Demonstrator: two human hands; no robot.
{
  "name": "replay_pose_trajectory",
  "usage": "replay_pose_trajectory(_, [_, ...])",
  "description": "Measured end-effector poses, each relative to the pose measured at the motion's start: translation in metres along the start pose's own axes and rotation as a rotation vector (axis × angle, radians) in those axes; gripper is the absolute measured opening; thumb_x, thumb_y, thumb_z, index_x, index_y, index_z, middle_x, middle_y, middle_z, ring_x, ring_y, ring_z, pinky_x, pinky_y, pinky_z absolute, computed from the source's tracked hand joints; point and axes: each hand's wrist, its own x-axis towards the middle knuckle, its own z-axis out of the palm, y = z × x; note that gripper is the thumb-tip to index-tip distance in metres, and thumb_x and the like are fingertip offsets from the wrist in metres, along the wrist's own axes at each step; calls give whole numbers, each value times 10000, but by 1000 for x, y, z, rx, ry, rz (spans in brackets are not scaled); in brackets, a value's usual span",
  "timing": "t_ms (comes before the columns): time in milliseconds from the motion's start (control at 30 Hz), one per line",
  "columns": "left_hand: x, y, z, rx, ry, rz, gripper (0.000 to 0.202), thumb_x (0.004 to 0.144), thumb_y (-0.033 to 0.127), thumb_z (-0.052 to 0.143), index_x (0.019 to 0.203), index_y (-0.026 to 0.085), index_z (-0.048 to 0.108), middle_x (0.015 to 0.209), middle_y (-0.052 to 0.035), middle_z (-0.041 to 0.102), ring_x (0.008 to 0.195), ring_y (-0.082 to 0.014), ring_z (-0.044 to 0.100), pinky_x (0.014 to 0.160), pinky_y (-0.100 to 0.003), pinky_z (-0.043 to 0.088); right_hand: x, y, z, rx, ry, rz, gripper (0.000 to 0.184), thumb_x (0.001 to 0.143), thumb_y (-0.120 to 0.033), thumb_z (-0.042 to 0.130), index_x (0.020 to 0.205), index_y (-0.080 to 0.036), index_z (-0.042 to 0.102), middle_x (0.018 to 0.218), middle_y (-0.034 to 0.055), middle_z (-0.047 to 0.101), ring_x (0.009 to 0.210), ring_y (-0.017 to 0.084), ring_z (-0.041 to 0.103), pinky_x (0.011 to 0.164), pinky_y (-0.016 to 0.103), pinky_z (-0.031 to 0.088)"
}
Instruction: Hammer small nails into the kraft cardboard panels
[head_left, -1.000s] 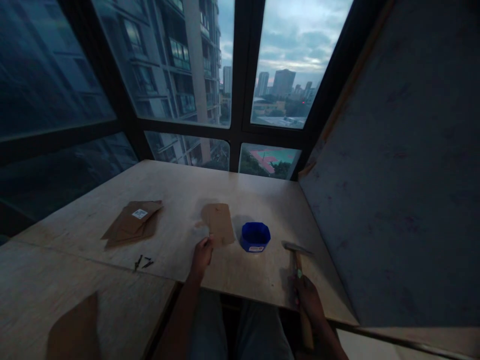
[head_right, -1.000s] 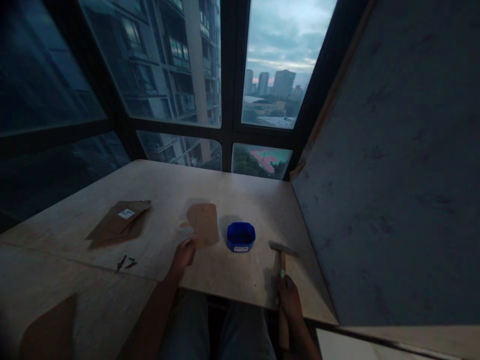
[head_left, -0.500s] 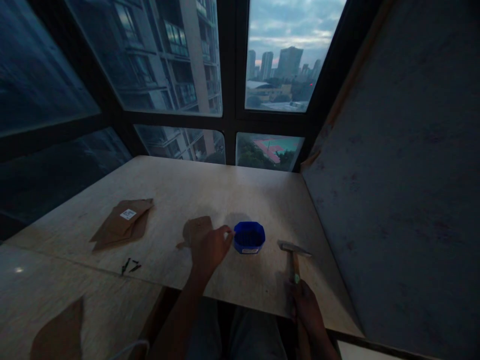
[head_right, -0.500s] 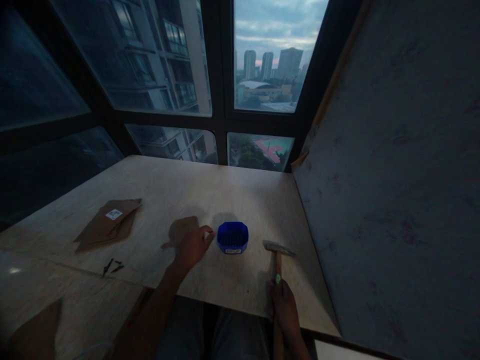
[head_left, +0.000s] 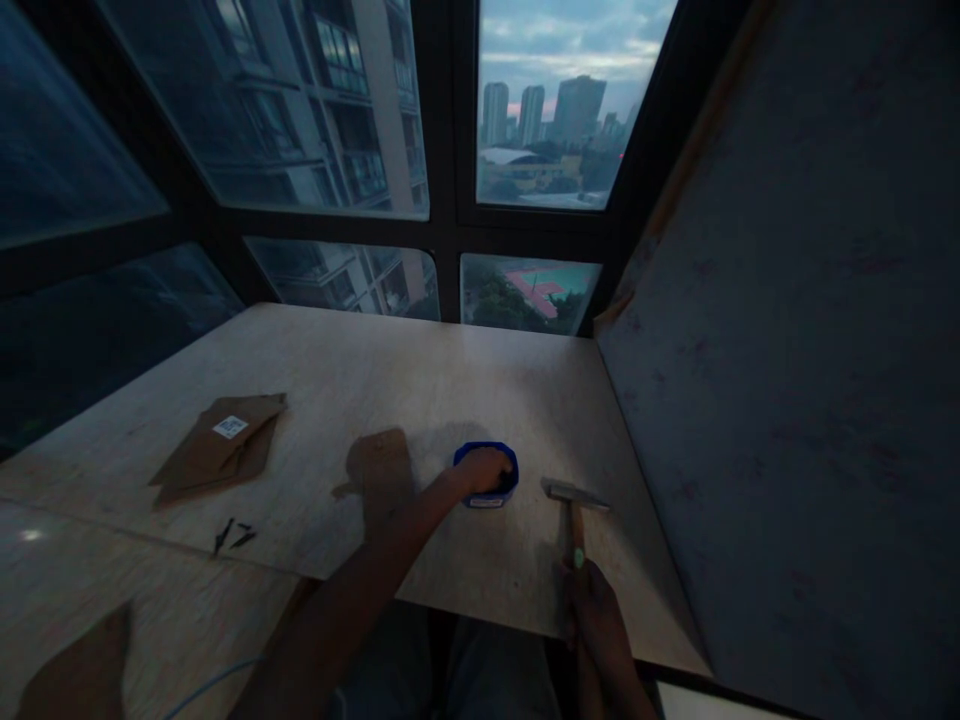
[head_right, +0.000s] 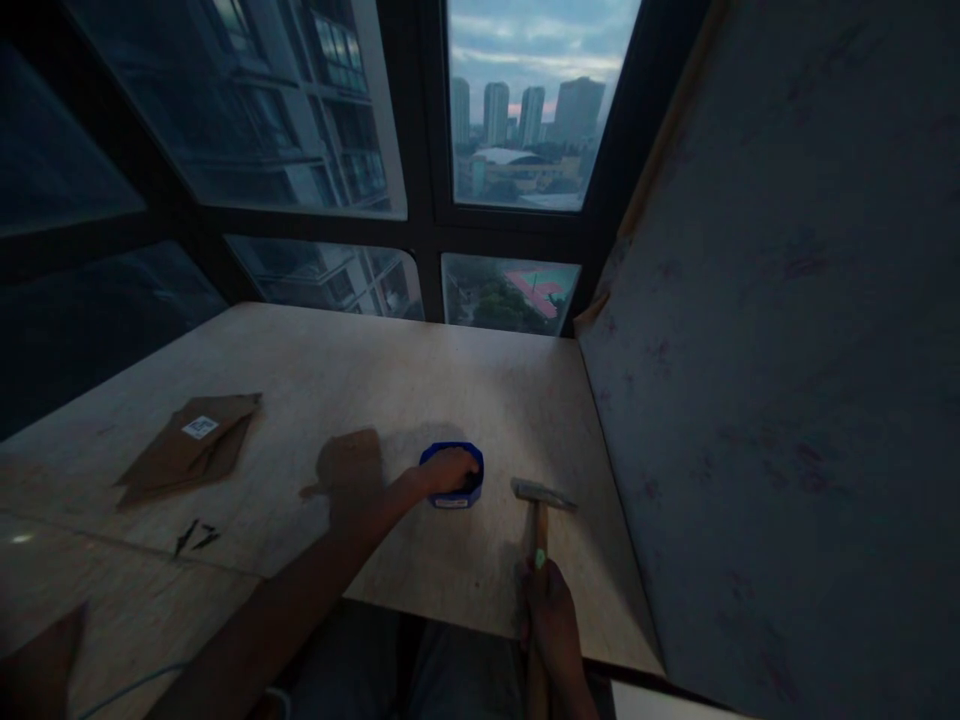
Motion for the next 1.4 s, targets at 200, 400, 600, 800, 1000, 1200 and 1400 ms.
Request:
replay_pose_trajectory(200, [8,-4,5,42,-23,97,229,714,35,606,739,215,745,819,-84,741,881,-260,684,827,-334,479,2,2,0,-4,-12,10,460,786,-667,508,930,-230,499,486,-80,478,345,151,465,334,270,393])
replay_pose_trajectory(400, [4,-3,-2,101,-55,239,222,754,48,635,655,232,712,804,-92,734,851,-254,673,792,-332,459,0,1,1,-9,-5,-15,431,817,-663,470,905,-241,487,456,-79,470,345,160,466,337,273,393])
replay_pose_trajectory(600, [-10,-1,-5,192,-64,325,170,781,92,666,726,239,730,820,-82,743,806,-225,674,723,-297,461,-2,-4,-3,-43,-14,-37,438,785,-678,489,860,-247,480,443,-72,467,368,174,490,366,284,405])
replay_pose_trajectory(800, [-11,5,-6,309,-106,353,165,765,108,673,827,234,762,832,-73,758,816,-228,689,700,-289,476,1,-3,-3,-53,-1,-67,405,773,-652,506,760,-250,457,483,-58,492,389,156,499,399,278,403])
replay_pose_trajectory(1000, [-5,12,-2,350,-131,352,196,787,121,649,883,233,778,877,-80,767,854,-225,696,737,-289,493,4,3,0,-36,17,-73,399,784,-648,495,786,-251,461,490,-68,473,383,158,484,381,280,395])
replay_pose_trajectory(1200, [-3,12,-1,308,-199,358,182,747,134,670,867,213,782,856,-65,770,807,-224,699,657,-270,485,8,7,-1,-27,23,-90,436,767,-674,516,788,-239,494,531,-53,504,387,148,485,383,273,393])
replay_pose_trajectory(1400, [-2,11,0,245,-243,353,154,704,127,692,787,217,785,724,-18,749,658,-182,671,548,-240,447,10,9,1,-30,36,-103,431,784,-675,477,749,-245,469,526,-61,470,383,145,474,374,270,383])
